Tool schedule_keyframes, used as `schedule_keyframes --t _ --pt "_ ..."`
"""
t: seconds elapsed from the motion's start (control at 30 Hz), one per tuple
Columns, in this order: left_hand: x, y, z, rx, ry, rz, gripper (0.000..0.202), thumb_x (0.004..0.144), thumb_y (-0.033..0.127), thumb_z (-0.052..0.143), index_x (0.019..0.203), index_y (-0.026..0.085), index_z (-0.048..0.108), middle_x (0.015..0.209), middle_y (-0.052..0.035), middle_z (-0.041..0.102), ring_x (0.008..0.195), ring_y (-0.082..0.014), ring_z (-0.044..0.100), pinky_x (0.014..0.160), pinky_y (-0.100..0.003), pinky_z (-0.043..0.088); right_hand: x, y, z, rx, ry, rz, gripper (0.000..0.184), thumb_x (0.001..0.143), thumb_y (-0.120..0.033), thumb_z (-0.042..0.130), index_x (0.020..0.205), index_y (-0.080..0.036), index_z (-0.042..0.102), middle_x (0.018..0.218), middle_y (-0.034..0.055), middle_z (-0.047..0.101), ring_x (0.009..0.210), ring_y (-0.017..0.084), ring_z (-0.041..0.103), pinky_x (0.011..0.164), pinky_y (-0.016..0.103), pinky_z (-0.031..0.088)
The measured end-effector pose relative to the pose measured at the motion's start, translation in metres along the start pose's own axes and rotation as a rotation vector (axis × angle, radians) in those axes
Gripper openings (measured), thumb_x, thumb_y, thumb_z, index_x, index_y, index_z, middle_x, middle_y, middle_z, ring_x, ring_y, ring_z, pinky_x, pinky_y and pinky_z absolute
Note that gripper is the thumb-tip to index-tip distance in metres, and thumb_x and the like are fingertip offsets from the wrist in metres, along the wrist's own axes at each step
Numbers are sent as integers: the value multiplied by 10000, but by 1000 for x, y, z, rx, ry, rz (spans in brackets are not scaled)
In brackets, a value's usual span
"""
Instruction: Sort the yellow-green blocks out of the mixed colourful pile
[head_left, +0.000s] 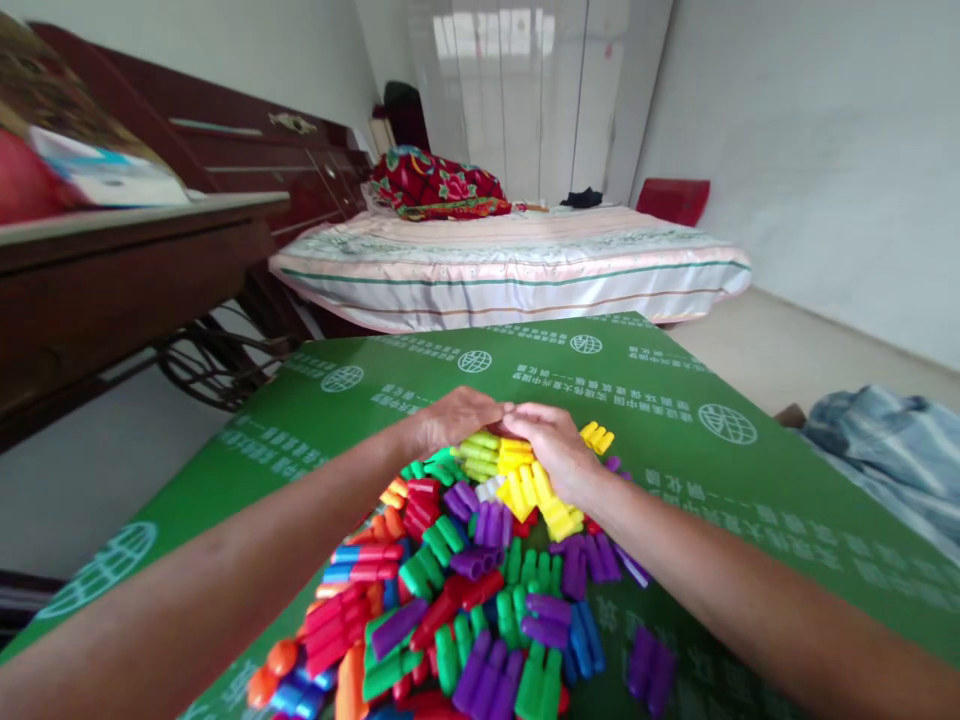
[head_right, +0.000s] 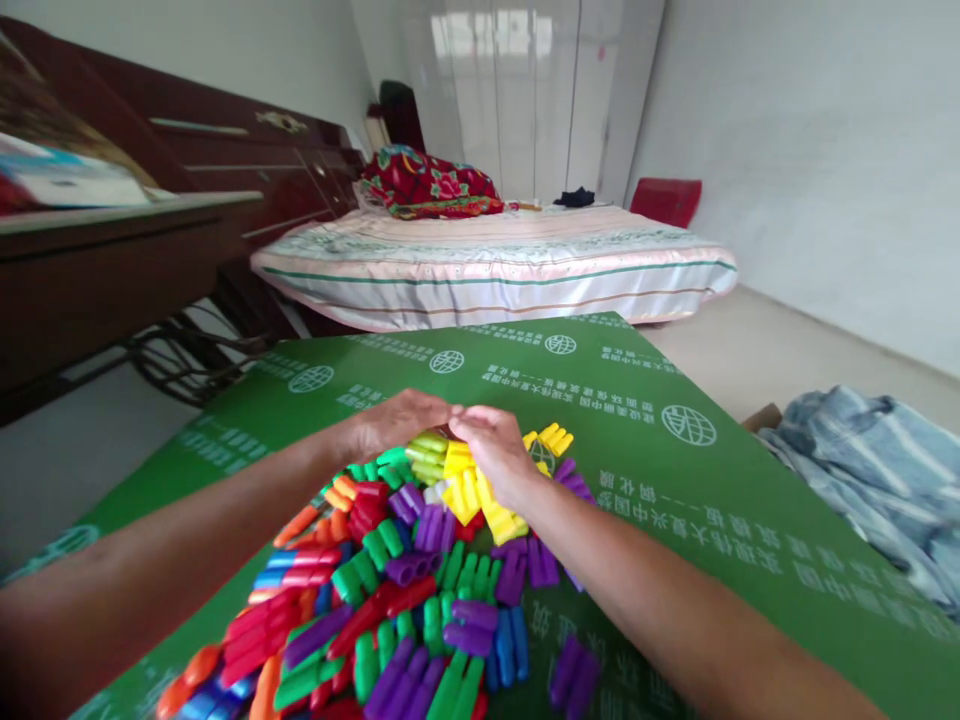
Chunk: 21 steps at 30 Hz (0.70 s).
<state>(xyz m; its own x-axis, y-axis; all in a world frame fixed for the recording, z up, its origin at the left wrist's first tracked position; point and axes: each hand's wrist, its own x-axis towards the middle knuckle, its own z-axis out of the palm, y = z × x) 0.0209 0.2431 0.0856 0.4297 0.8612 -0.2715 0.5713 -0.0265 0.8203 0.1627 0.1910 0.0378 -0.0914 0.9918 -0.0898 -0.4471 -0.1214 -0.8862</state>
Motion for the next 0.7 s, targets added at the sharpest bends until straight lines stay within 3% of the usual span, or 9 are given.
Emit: schedule_keyframes --t 0.13,0.23,0.37,0.47,0.53,0.63,0.7 --pt "-46 -3 -13 56 -78 -73 671 535 764 631 835 165 658 800 -53 644 741 -190 581 494 -220 428 -28 12 30 -64 -125 5 261 613 -403 750 764 -205 672 786 16 726 824 226 688 812 372 522" --pt "-72 -8 -26 108 -126 -162 696 532 795 627 806 156 650 761 -57 623 737 -197 586 522 -239 466 -46 23 47 -137 -191 -31 209 650 -389 718 774 -227 673 820 26 731 869 227 689 864 370 514" --pt "-82 -17 -41 164 -85 -173 689 532 794 642 817 167 657 717 -48 624 700 -191 581 563 -253 474 -61 30 56 -389 -272 -63 117 711 -343 664 792 -263 688 839 24 730 860 218 690 826 342 530" --pt "-62 -26 -43 282 65 -88 646 661 778 519 883 190 665 838 -63 677 813 -218 617 636 -259 490 -49 20 47 -725 -287 -299 143 772 -282 598 855 -250 710 914 33 731 903 206 676 858 332 514" --pt "-38 -31 -39 479 145 -80 593 747 701 492 994 190 661 979 -80 688 958 -237 619 772 -269 499 -27 8 34 -973 -207 -437 199 791 -246 583 940 -237 715 1027 51 718 985 202 651 911 322 482" --pt "4 -37 -26 572 191 -129 616 802 585 535 1203 119 577 1246 -168 594 1173 -304 545 957 -346 457 12 -6 12 -1353 -56 -291 325 770 -254 633 1089 -227 692 1146 86 686 1049 229 626 917 331 461" --pt "26 -38 -16 615 171 -133 590 819 517 580 1239 103 546 1327 -189 530 1240 -297 500 1032 -381 417 29 -10 0 -1504 -87 -119 421 730 -284 685 1149 -242 672 1159 75 688 1054 247 628 884 330 469"
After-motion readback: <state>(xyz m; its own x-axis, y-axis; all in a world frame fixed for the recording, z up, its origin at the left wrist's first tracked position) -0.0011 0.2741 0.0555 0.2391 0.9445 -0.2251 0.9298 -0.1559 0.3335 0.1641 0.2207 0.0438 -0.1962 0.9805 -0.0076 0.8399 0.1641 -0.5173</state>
